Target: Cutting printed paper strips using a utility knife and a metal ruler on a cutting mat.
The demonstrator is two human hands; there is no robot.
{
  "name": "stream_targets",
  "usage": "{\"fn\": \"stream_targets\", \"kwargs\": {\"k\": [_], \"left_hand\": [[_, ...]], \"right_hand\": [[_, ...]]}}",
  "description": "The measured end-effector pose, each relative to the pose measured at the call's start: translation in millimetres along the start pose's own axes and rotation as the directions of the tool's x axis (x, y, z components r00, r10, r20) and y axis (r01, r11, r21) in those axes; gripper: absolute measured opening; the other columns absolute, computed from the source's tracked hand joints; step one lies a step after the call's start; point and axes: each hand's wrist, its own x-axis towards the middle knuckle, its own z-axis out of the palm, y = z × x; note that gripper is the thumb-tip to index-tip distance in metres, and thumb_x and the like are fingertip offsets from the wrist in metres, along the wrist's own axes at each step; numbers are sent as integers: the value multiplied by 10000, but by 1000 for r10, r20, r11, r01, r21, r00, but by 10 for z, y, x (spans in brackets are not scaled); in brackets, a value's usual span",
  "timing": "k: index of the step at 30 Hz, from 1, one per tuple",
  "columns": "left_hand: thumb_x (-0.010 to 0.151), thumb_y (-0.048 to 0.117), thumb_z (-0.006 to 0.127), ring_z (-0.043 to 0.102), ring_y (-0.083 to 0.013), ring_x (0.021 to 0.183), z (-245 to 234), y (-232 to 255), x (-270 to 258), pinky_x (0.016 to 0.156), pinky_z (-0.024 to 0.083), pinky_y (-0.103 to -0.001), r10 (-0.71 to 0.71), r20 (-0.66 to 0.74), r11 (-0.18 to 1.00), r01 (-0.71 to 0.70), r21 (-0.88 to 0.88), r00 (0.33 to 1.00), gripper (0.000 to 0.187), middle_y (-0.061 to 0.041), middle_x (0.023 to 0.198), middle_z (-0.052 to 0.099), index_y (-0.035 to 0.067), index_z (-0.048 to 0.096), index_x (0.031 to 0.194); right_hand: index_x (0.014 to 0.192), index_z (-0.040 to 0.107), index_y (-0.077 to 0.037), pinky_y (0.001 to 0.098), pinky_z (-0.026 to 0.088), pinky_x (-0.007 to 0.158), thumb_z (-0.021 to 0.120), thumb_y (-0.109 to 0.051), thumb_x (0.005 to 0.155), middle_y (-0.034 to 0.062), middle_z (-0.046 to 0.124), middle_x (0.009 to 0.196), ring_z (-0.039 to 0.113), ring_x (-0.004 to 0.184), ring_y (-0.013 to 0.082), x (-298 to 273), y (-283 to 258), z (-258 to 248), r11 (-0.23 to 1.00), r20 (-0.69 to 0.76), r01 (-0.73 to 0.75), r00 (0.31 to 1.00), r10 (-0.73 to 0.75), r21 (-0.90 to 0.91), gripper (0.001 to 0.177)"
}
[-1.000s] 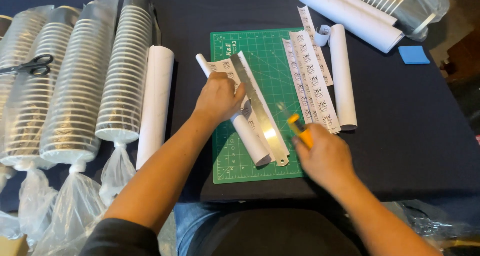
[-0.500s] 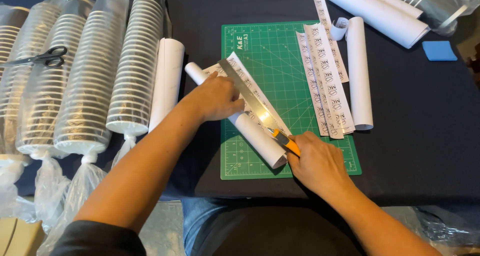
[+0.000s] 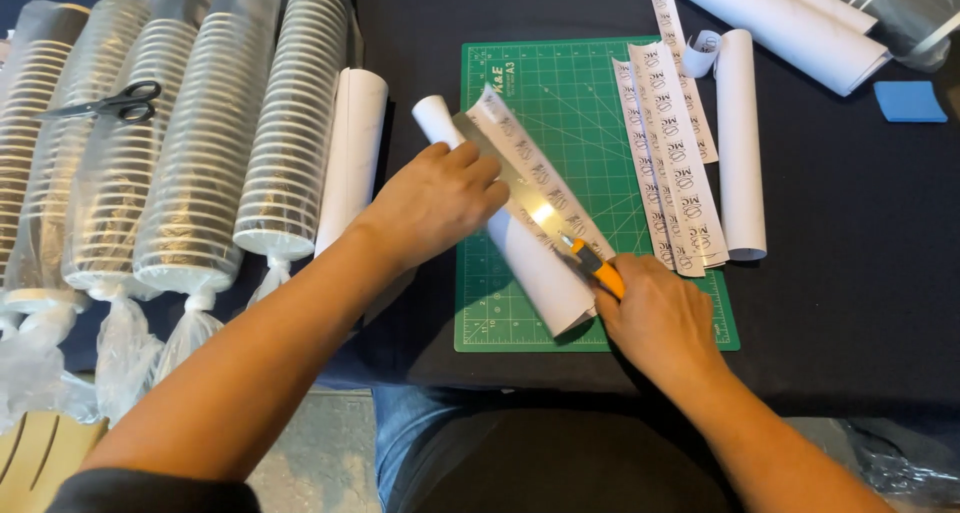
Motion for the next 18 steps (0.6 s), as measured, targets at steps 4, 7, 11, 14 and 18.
{"fn": "stream_targets", "kwargs": {"k": [4,7,11,14,18], "left_hand": [[918,137,653,613,-221,756,327,-42,98,667,524,-343,15,-158,1000,-16,-3,987,109,-18,794,568,133,633,811],[919,184,634,647,-238,786,471,-66,-10,798,528,-363,50,-97,996,-57,-72,994,115,-29,793,598,158,629,807],[829,442,591,738,-294,826,409,-94,-196,1057,483,-473,-26,207,940,94,-328,978,297,-82,784,689,166,686,777],[930,472,467,739,-344,782,504,-49,-228,924,555,-463,-154,379,864,310,-395,912,443,-118,757,688,132,685,748],[825,290,634,747,-275,660,693,106,43,682,614,-375,-353,499,856,488,-170,792,203,-72,682,699,135,763,799]], "right_hand": [[1127,750,-102,549,597,746,677,-434,933,112,703,879,763,858,443,74,95,-35,1000,-66,-26,997,27,12,391],[1116,751,-27,510,596,737,678,-346,948,156,725,851,768,867,428,59,0,-199,997,-1,-36,999,36,66,367],[1164,736,-33,498,598,727,670,-361,957,177,746,863,777,878,430,102,29,-210,995,52,-51,998,47,90,393],[1158,730,-26,497,596,727,662,-358,959,185,749,858,778,872,432,104,5,-240,995,69,-53,997,47,89,393],[1124,723,-26,492,599,726,648,-344,963,166,731,867,771,886,426,100,-7,-253,994,83,-56,995,49,91,364]]}}
